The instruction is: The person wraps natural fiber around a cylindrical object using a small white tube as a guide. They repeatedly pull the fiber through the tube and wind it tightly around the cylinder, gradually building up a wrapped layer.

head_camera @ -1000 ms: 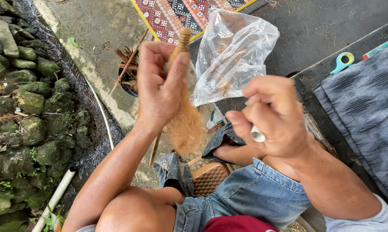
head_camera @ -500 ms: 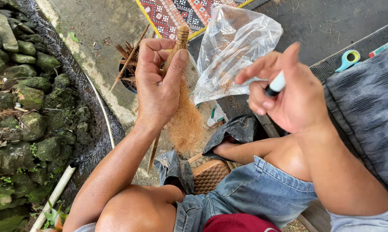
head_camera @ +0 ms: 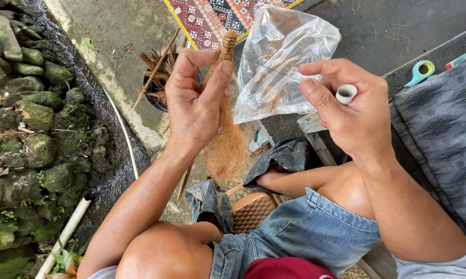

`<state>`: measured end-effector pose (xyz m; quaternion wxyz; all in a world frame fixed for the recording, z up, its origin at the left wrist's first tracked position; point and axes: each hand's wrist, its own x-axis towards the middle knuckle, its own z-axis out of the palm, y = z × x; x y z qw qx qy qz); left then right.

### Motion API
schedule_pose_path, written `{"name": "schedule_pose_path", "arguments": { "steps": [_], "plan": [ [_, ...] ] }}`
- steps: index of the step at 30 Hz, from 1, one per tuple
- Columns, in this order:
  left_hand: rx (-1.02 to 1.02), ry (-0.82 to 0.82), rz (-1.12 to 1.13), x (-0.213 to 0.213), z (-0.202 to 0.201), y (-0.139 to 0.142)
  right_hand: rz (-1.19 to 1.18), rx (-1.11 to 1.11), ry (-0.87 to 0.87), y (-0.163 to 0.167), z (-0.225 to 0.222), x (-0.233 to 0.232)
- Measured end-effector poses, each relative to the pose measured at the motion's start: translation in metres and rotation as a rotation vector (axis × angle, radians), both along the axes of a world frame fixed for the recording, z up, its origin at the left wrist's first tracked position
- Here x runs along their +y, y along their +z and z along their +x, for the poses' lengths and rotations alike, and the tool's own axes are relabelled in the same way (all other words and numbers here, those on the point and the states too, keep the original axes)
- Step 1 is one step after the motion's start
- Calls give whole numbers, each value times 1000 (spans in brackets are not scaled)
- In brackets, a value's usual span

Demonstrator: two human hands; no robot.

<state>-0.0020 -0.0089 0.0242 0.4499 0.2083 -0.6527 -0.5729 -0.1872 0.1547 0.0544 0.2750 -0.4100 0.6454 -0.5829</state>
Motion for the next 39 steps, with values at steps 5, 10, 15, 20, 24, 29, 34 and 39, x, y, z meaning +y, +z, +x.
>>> {"name": "schedule_pose_path", "arguments": {
  "steps": [5,10,15,20,24,29,34,39],
  "plan": [
    [36,-6,2,1,3,-1,-1,352,32,11,13,1],
    [20,35,11,1,3,-3,-4,547,121,14,18,0],
    [-112,46,-40,2,6,-2,-112,659,234,15,19,1],
    [-326,72,-544,1,4,1,-178,800,363,20,13,0],
    [-477,-17,-685,8,4,5,-253,933,445,27,12,-1],
    [-556,-128,-899,16,5,8,-350,1271,405,38,14,1],
    [-601,-295,-994,22,3,6,-327,1358,283,38,3,1],
    [-555,-443,-1081,25,7,9,-281,1211,207,21,-11,-5]
  ]
}}
